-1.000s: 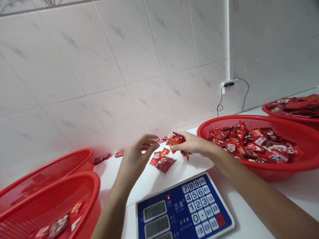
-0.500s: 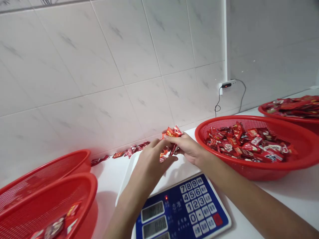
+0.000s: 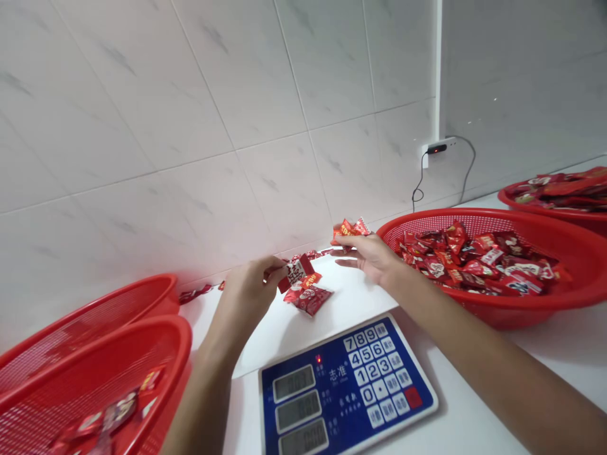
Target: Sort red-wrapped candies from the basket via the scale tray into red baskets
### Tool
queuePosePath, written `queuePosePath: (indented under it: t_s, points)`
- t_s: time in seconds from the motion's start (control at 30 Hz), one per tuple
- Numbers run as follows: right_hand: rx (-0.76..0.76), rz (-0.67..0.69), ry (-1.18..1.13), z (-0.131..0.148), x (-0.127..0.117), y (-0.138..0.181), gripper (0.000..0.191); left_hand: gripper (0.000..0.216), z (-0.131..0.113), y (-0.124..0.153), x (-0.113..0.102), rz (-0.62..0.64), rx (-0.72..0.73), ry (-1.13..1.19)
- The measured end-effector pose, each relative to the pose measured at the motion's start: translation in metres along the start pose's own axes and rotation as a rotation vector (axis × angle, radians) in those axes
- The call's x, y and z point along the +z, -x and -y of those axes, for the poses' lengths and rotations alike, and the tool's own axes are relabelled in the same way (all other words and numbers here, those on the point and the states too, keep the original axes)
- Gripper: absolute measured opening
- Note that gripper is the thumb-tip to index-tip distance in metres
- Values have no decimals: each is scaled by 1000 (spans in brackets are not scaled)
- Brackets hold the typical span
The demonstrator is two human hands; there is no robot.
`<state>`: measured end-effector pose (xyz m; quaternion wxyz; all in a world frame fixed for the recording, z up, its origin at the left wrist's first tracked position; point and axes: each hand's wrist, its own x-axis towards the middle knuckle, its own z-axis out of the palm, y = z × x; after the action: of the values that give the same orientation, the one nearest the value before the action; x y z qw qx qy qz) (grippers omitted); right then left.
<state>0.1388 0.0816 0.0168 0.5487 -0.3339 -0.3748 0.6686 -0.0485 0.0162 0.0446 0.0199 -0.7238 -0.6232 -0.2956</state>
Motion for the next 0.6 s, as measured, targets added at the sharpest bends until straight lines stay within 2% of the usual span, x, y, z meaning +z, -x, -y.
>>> queuePosePath:
  t_s: [0.07,0.17,0.27,0.37,0.6]
  points:
    - [-11,3,4,4,-2,0,11,22,5,-2,-1,-8,-49,-32]
    - [-41,34,22,7,-1,2,11,23,8,-4,4,-18,-42,-39]
    - [-71,37,46,8,0,5,8,26,12,-5,11,11,-6,54]
    - [-84,43,61,7,1,7,14,30,15,-6,16,26,20,144]
    - [-101,93,123,7,1,7,20,30,10,-3,1,-156,-36,234]
